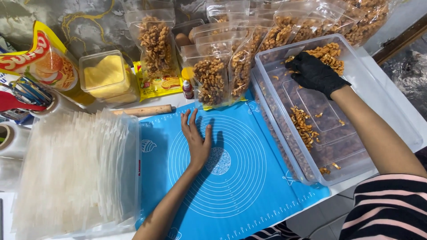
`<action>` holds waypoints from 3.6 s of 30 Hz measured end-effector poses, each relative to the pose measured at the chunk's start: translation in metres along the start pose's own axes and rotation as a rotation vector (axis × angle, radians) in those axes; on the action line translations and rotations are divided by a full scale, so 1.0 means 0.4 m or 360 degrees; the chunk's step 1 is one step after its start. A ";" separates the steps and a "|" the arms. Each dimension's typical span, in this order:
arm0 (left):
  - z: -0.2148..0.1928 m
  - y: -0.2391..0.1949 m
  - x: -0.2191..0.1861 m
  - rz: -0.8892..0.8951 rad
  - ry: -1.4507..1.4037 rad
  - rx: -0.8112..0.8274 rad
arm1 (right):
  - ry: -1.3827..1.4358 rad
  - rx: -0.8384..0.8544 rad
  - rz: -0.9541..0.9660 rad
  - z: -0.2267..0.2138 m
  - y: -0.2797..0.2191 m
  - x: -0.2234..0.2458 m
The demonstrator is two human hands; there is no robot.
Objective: Packaging small snack clusters into individual plastic bags from a larger container using hands and a small plastic cup.
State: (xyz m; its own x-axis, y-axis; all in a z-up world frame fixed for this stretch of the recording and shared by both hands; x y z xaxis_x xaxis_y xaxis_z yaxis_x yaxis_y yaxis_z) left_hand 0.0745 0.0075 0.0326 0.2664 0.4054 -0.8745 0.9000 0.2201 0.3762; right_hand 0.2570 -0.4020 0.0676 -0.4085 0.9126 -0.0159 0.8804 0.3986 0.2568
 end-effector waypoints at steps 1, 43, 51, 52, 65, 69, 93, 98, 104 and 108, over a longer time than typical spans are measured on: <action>0.000 0.000 -0.001 0.0002 -0.0001 0.0001 | -0.0001 -0.0002 0.0002 0.001 -0.006 -0.019; -0.002 0.001 0.002 0.0138 -0.0222 -0.0083 | -0.0082 0.0381 0.0352 -0.137 -0.154 0.038; 0.008 -0.006 0.002 0.0187 -0.0172 0.0040 | 0.0042 -0.0385 -0.0482 -0.241 -0.218 0.192; 0.010 -0.001 0.006 0.0184 -0.0166 0.0025 | 0.0047 -0.0387 -0.0497 -0.271 -0.223 0.227; -0.180 0.094 -0.221 0.0822 0.0676 -0.0080 | 0.0135 -0.0325 -0.0440 -0.454 -0.393 0.832; -0.349 0.113 -0.261 0.0589 0.1783 -0.0265 | 0.0424 -0.0196 -0.0608 -0.311 -0.384 0.929; -0.335 0.036 -0.467 0.0936 0.0920 -0.0379 | 0.1283 -0.0652 -0.0073 -0.324 -0.288 0.795; -0.207 0.029 -0.454 0.0925 0.0309 0.0266 | 0.1503 -0.0852 0.0259 -0.316 -0.289 0.752; -0.145 0.051 -0.472 0.0747 -0.0051 0.0791 | 0.2006 -0.0754 0.0687 -0.278 -0.325 0.762; -0.122 0.051 -0.437 0.0724 0.0029 0.0895 | 0.2461 -0.0504 0.0680 -0.242 -0.327 0.748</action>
State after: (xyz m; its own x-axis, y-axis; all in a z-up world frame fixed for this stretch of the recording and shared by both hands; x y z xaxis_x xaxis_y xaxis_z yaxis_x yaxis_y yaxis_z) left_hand 0.0294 -0.0157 0.2080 0.6557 0.3643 -0.6614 0.7439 -0.4617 0.4832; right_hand -0.0035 -0.1899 0.1227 -0.1723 -0.0869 0.9812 0.9842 -0.0559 0.1679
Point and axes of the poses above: each hand's wrist, its own y-axis towards the middle knuckle, its own z-axis out of the palm, x = y × z, the point moved 8 cm from there along y, towards the middle knuckle, and after that the axes turned 8 degrees about -x, right-handed, at the moved point
